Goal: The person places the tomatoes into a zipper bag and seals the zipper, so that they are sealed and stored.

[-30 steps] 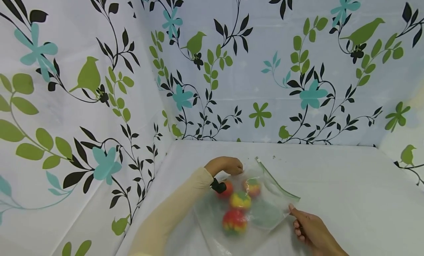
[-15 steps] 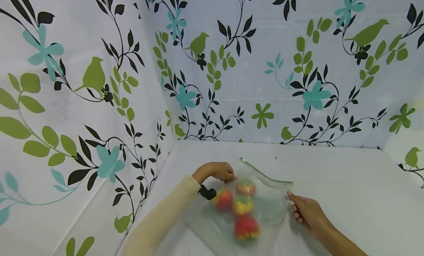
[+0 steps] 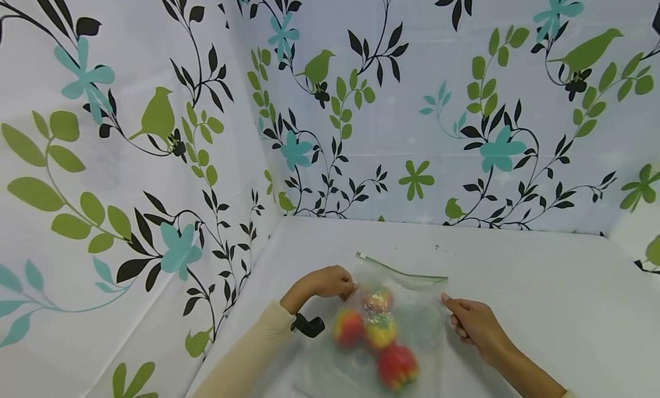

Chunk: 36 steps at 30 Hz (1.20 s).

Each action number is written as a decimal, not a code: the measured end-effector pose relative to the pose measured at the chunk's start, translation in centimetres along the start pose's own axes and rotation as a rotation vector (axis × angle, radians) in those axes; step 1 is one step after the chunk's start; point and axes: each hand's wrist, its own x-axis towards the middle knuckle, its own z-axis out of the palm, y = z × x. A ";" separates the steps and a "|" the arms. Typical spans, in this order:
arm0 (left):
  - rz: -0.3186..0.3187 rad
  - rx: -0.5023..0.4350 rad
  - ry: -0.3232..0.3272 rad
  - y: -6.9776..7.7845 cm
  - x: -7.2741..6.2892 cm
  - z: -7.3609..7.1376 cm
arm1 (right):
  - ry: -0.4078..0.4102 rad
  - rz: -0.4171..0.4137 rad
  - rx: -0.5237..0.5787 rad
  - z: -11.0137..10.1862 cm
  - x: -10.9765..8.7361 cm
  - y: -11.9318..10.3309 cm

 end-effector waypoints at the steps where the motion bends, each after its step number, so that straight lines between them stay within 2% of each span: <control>1: 0.010 -0.017 0.001 0.0 -0.4 0.2 | 0.004 -0.004 -0.010 0.0 0.2 0.1; 6: 0.030 -0.082 0.010 0.2 -1.9 1.0 | 0.015 -0.029 -0.090 0.1 0.9 0.5; 13: 0.035 -0.182 0.031 0.2 -3.4 1.9 | 0.049 -0.090 -0.195 0.6 1.1 -0.1; 23: 0.044 -0.255 0.031 -0.7 -4.0 2.2 | 0.089 -0.179 -0.326 -0.2 1.8 -0.2; 29: 0.037 -0.327 0.023 -2.1 -4.2 2.0 | 0.107 -0.208 -0.353 -0.9 2.0 -0.1; 36: 0.019 -0.382 0.007 -3.2 -4.5 1.8 | 0.086 -0.219 -0.357 -1.4 2.5 0.2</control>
